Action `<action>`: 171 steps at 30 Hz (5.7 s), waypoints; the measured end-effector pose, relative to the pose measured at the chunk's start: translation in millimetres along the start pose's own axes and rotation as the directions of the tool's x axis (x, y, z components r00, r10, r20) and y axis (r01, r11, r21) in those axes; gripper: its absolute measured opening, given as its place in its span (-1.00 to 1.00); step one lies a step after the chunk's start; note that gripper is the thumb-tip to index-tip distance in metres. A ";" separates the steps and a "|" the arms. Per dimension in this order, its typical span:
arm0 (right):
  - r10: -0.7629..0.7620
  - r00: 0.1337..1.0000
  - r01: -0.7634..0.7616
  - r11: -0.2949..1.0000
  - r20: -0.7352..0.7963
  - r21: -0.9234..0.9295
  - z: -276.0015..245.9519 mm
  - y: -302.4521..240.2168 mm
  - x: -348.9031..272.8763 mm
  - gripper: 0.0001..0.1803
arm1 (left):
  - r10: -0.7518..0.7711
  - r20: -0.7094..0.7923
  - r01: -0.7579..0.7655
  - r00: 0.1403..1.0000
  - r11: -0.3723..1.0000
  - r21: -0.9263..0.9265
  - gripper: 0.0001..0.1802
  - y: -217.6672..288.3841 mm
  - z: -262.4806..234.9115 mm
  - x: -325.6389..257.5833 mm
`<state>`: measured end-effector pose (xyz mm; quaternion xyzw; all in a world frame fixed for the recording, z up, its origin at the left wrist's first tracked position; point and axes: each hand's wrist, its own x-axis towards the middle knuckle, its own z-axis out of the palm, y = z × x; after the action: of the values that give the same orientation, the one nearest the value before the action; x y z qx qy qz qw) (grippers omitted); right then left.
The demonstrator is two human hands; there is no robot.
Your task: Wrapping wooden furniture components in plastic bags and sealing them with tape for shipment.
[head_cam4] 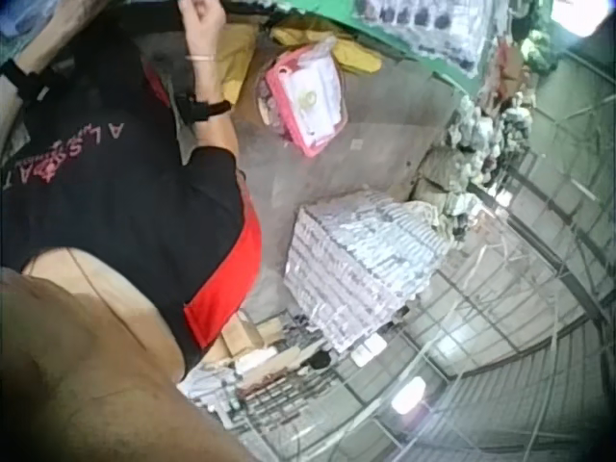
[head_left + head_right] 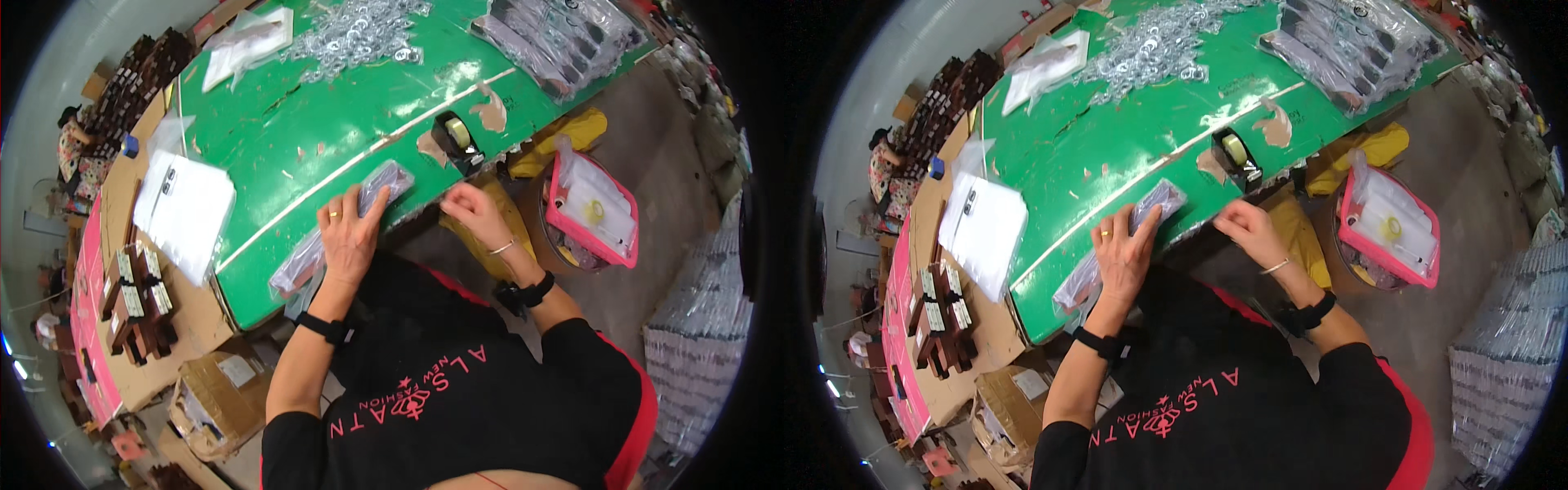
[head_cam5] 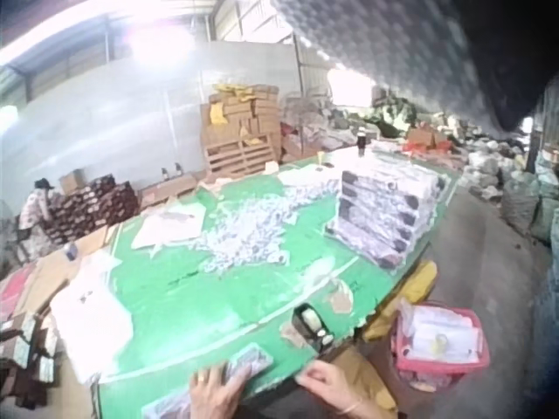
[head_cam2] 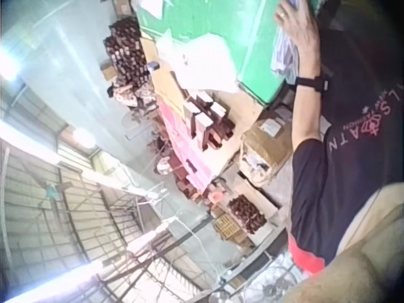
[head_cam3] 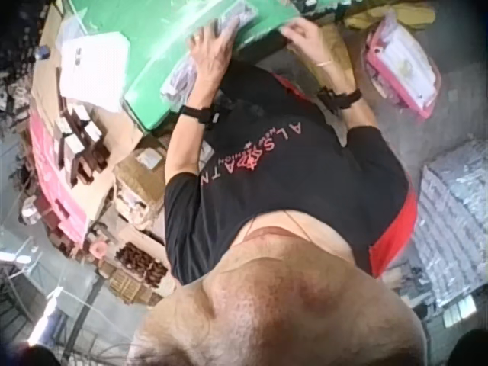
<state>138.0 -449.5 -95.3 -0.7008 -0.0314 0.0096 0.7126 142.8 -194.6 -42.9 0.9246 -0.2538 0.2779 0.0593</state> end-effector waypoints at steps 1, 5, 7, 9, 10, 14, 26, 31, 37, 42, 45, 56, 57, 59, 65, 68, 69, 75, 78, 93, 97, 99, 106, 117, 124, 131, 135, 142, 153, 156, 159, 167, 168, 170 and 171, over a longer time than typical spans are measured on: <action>0.006 1.000 -0.007 1.000 0.028 0.027 21.2 -22.1 7.3 -0.82 | 0.006 -0.026 -0.005 1.000 1.000 0.016 -0.45 -0.8 -1.2 0.9; -0.095 0.995 0.094 0.981 0.002 -0.167 60.5 -55.9 36.1 -0.79 | 0.008 -0.049 -0.004 0.999 0.997 0.076 -0.43 6.3 5.1 -0.8; -0.094 0.995 0.085 0.967 -0.027 -0.240 65.6 -51.4 39.2 -0.77 | 0.005 -0.039 -0.001 0.999 0.994 0.111 -0.41 12.5 6.8 -1.3; -0.090 0.994 0.069 0.948 -0.055 -0.311 68.8 -44.7 39.4 -0.75 | -0.006 -0.032 0.009 0.999 0.994 0.110 -0.41 15.0 7.2 -4.3; -0.091 0.994 0.068 0.948 -0.063 -0.311 69.4 -44.8 40.1 -0.74 | -0.002 -0.025 0.005 1.000 0.994 0.106 -0.41 15.0 6.7 -3.3; -0.049 0.996 0.017 0.919 -0.072 -0.395 71.8 -55.1 40.8 -0.72 | 0.011 -0.043 -0.006 0.999 0.993 0.118 -0.43 13.5 6.4 -1.3; 0.052 0.996 -0.049 0.998 -0.068 0.037 62.8 -49.5 32.4 -0.56 | -0.050 -0.030 0.049 0.998 0.998 -0.036 -0.59 3.9 2.6 10.8; 0.138 0.990 -0.133 0.982 -0.035 0.131 57.2 -37.9 37.5 -0.62 | -0.128 0.061 0.138 0.990 0.969 -0.203 -0.53 -4.4 -1.6 19.3; 0.025 0.994 -0.021 0.999 -0.103 0.031 74.3 -14.6 54.0 -0.65 | -0.197 0.120 0.228 0.973 0.904 -0.361 -0.40 -20.8 1.0 29.0; -0.191 0.966 0.184 0.981 -0.174 -0.053 101.1 -7.0 65.9 -0.68 | -0.260 0.131 0.291 0.957 0.875 -0.387 -0.48 -39.8 -5.5 34.3; -0.246 0.948 0.235 0.969 -0.204 -0.075 94.2 1.6 71.1 -0.70 | -0.248 0.078 0.256 0.966 0.854 -0.454 -0.45 -38.5 8.2 35.3; -0.525 0.719 0.662 0.320 0.454 -0.678 89.2 -103.4 62.6 -0.02 | -0.272 0.122 0.297 0.955 0.827 -0.478 -0.36 -30.6 5.0 32.2; -0.426 0.671 0.729 0.231 0.606 -0.644 95.6 -103.0 67.2 0.06 | -0.298 0.129 0.324 0.946 0.832 -0.450 -0.41 -29.6 6.1 30.2; -0.381 0.688 0.722 0.272 0.617 -0.636 98.1 -89.3 76.1 0.12 | -0.315 0.139 0.344 0.939 0.834 -0.431 -0.45 -32.8 6.0 31.6; -0.386 0.722 0.689 0.317 0.575 -0.652 107.8 -70.6 83.8 0.20 | -0.307 0.197 0.356 0.931 0.883 -0.306 -0.20 -35.5 -5.9 28.9; -0.391 0.729 0.669 0.232 0.562 -0.706 107.9 -71.8 83.9 0.17 | -0.326 0.203 0.354 0.923 0.927 -0.121 0.06 -28.3 -64.8 7.5; -0.372 0.732 0.672 0.254 0.571 -0.696 109.1 -73.9 83.9 0.14 | -0.378 0.238 0.400 0.895 0.915 -0.053 0.20 -30.5 -84.3 -7.7; -0.366 0.732 0.678 0.300 0.575 -0.671 112.8 -84.0 84.6 0.03 | -0.560 0.112 0.549 0.821 0.827 0.118 0.32 -20.8 -111.7 -113.4; -0.368 0.736 0.672 0.298 0.569 -0.678 113.9 -85.4 85.6 0.00 | -0.671 0.049 0.672 0.740 0.739 -0.042 0.33 -25.8 -97.9 -142.2; -0.381 0.737 0.672 0.319 0.559 -0.669 107.9 -80.7 81.2 -0.03 | -0.628 0.160 0.584 0.761 0.557 -0.591 -0.56 -90.2 -76.0 -99.5; -0.416 0.720 0.689 0.327 0.556 -0.647 116.5 -78.4 86.1 -0.04 | -0.782 0.200 0.708 0.591 0.383 -0.594 -0.63 -97.0 -60.7 -106.9; -0.440 0.719 0.685 0.316 0.538 -0.656 114.7 -69.9 88.1 -0.05 | -0.816 0.215 0.738 0.536 0.329 -0.589 -0.65 -103.0 -50.3 -103.0; -0.448 0.722 0.679 0.319 0.527 -0.661 107.3 -67.6 83.0 -0.10 | -0.866 0.285 0.755 0.410 0.147 -0.639 -0.60 -110.6 -22.4 -114.6; -0.522 0.686 0.700 0.279 0.508 -0.658 103.7 -60.1 76.2 -0.12 | -0.829 0.250 0.750 0.500 0.270 -0.604 -0.62 -109.2 -22.5 -107.5; -0.546 0.676 0.710 0.304 0.495 -0.635 114.0 -57.8 82.3 -0.12 | -0.875 0.111 0.754 0.472 0.335 -0.565 -0.58 -112.9 -5.5 -117.5; -0.569 0.660 0.719 0.288 0.491 -0.633 106.3 -53.0 77.8 -0.10 | -0.853 0.124 0.764 0.507 0.379 -0.523 -0.59 -111.3 -4.7 -110.2; -0.567 0.648 0.725 0.253 0.508 -0.641 107.3 -46.8 81.1 -0.10 | -0.839 0.070 0.733 0.540 0.427 -0.529 -0.55 -112.8 5.3 -115.7; -0.562 0.641 0.722 0.213 0.523 -0.658 106.4 -41.0 75.6 -0.09 | -0.850 0.147 0.776 0.506 0.374 -0.508 -0.51 -108.8 3.2 -109.8; -0.566 0.629 0.711 0.143 0.532 -0.689 104.6 -47.0 79.5 -0.10 | -0.886 0.096 0.766 0.455 0.333 -0.550 -0.50 -99.2 3.9 -99.2; -0.564 0.633 0.711 0.151 0.531 -0.687 103.4 -48.9 80.4 -0.09 | -0.875 0.018 0.742 0.483 0.399 -0.539 -0.49 -98.8 6.0 -97.4; -0.528 0.656 0.692 0.137 0.539 -0.708 103.7 -48.4 79.9 -0.09 | -0.871 0.117 0.778 0.477 0.356 -0.517 -0.50 -102.4 6.6 -97.9; -0.528 0.657 0.689 0.132 0.538 -0.713 105.2 -44.2 81.8 -0.12 | -0.872 0.069 0.777 0.484 0.392 -0.492 -0.49 -101.9 6.6 -98.8; -0.533 0.652 0.695 0.135 0.539 -0.706 105.6 -46.8 84.0 -0.11 | -0.875 0.074 0.784 0.479 0.389 -0.483 -0.48 -102.2 6.9 -99.4; -0.544 0.648 0.698 0.143 0.533 -0.702 108.0 -49.4 86.7 -0.11 | -0.867 0.058 0.769 0.495 0.406 -0.494 -0.48 -104.4 8.0 -101.1; -0.541 0.643 0.703 0.136 0.542 -0.698 109.1 -49.4 87.1 -0.11 | -0.862 0.039 0.751 0.506 0.418 -0.511 -0.47 -106.1 8.1 -101.5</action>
<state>217.1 -336.4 -41.5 -0.8747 -0.3758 -0.2489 0.1783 127.3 -60.7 -101.5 0.8477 0.1757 0.2491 0.4342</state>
